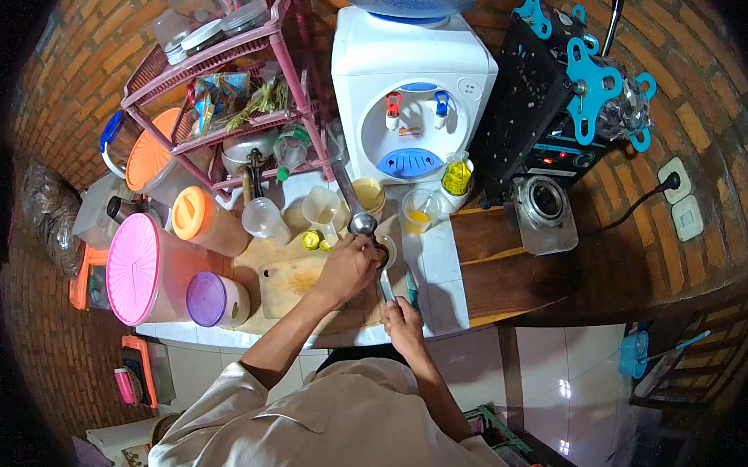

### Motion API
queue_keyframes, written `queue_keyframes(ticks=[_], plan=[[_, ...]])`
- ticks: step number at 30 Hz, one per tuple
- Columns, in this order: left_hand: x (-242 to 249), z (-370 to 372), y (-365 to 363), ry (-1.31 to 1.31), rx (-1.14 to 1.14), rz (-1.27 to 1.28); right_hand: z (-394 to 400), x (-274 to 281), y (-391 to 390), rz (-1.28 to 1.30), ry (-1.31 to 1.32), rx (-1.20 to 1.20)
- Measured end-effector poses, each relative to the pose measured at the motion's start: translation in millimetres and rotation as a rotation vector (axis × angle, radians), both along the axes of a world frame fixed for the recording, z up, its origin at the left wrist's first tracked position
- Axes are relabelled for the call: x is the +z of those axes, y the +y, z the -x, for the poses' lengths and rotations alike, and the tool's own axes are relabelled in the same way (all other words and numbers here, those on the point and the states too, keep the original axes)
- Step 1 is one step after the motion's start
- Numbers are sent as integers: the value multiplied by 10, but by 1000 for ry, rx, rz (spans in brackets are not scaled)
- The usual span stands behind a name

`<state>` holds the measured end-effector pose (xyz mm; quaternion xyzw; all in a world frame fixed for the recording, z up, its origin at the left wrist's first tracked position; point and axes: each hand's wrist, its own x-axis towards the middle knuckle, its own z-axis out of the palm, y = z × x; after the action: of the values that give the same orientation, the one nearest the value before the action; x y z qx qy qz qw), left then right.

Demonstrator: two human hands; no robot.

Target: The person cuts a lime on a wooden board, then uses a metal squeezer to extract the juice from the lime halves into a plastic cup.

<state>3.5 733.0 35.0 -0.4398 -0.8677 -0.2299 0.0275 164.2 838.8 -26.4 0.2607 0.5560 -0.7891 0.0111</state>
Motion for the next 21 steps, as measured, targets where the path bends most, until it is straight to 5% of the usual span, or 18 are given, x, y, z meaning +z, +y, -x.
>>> queue_keyframes(ticks=[21], plan=[[41, 29, 103, -11, 127, 30, -8, 86, -21, 32, 39, -32]])
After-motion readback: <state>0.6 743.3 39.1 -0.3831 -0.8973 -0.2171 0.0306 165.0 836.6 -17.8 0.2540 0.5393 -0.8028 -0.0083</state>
